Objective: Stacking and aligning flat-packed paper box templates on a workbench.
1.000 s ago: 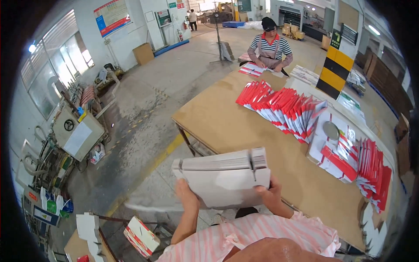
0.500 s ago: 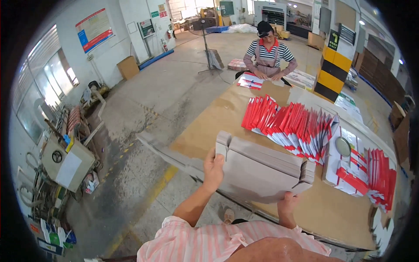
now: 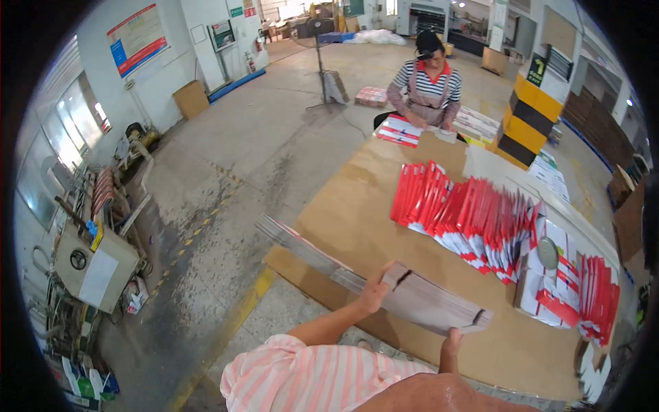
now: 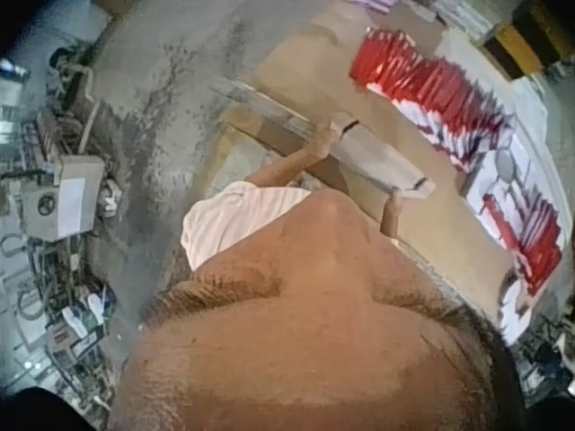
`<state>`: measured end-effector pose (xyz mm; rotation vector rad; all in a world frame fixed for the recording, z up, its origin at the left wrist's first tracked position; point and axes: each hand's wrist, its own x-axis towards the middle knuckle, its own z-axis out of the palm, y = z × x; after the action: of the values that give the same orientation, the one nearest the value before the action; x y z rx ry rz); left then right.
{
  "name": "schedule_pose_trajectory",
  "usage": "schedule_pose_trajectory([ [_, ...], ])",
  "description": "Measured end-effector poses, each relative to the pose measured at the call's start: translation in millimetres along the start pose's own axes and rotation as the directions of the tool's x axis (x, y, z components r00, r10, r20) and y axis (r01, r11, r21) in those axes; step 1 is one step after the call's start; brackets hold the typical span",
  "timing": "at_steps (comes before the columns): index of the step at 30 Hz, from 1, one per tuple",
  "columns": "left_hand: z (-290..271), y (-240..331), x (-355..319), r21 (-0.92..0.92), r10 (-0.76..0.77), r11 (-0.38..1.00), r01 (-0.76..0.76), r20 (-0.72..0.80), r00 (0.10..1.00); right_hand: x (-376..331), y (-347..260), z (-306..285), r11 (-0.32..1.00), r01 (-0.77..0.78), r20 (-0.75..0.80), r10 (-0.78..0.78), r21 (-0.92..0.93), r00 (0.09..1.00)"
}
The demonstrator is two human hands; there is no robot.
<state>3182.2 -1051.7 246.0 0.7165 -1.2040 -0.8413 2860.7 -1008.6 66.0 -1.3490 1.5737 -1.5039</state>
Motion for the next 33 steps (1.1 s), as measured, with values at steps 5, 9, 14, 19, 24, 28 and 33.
schedule_pose_trajectory([
  [5, -13, -18, -17, -0.060, -0.153, 0.986, 0.154, 0.030, 0.988, -12, -128, 32, 0.955, -0.179, 0.002, 0.184, 0.235, 0.983],
  [9, -3, -3, 18, 0.062, -0.389, 0.921, 0.384, 0.093, 0.917, -3, -135, 54, 0.956, -0.156, -0.315, 0.232, 0.249, 0.920],
  [14, -13, -5, 28, 0.007, -0.383, 0.921, 0.389, 0.182, 0.905, -8, -142, 54, 0.877, 0.100, -0.384, 0.102, 0.470, 0.918],
  [19, -15, -23, 23, 0.079, -0.361, 0.932, 0.354, 0.285, 0.888, -14, -125, 31, 0.966, -0.257, -0.114, 0.254, -0.009, 0.960],
  [24, -52, 25, 52, 0.266, -0.147, 0.964, -0.019, 0.590, 0.794, -16, -135, 42, 0.918, -0.136, -0.191, 0.220, 0.373, 0.957],
  [28, -160, 26, 71, 0.756, -0.237, 0.390, -0.525, 0.634, 0.736, -22, -105, 36, 0.919, -0.084, -0.223, 0.181, 0.385, 0.958],
  [33, -229, -14, 66, 0.698, -0.336, 0.251, -0.671, 0.713, 0.616, -28, -111, 39, 0.905, -0.122, -0.248, 0.238, 0.408, 0.939],
])
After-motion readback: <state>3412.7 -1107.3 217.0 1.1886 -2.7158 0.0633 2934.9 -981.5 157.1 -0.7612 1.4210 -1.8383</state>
